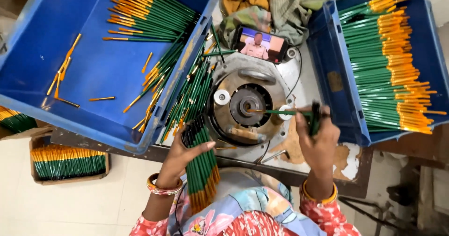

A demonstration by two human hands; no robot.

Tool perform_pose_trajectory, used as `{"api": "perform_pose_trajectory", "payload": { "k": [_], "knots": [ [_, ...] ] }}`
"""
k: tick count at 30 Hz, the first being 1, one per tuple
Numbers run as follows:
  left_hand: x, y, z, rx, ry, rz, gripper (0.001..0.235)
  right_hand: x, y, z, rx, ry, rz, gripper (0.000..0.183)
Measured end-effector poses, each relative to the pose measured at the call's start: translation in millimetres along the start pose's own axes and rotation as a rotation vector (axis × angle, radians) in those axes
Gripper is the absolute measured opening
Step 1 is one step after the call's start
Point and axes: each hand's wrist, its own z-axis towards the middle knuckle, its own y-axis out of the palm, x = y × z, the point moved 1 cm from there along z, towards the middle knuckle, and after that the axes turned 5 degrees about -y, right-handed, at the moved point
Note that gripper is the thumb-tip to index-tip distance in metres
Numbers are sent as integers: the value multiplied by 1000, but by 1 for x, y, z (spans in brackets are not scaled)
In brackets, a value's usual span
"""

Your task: Bundling and feeding green incense sticks into a rotating processing machine.

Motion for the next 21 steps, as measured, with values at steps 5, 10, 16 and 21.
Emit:
{"api": "perform_pose_trajectory", "payload": {
  "k": [5,10,16,21],
  "knots": [
    [-32,-7,11,-99,-117,-126,77,30,69,4,-329,-118,-128,26],
    [-30,-12,16,-120,-28,-42,77,42,90,0,-424,-203,-107,35],
    [-28,-7,18,-138,-57,-118,77,57,111,-7,-304,-273,-164,50],
    [-40,-12,16,-134,-84,-149,89,49,116,-8,-261,-173,-94,35]
  ]
}}
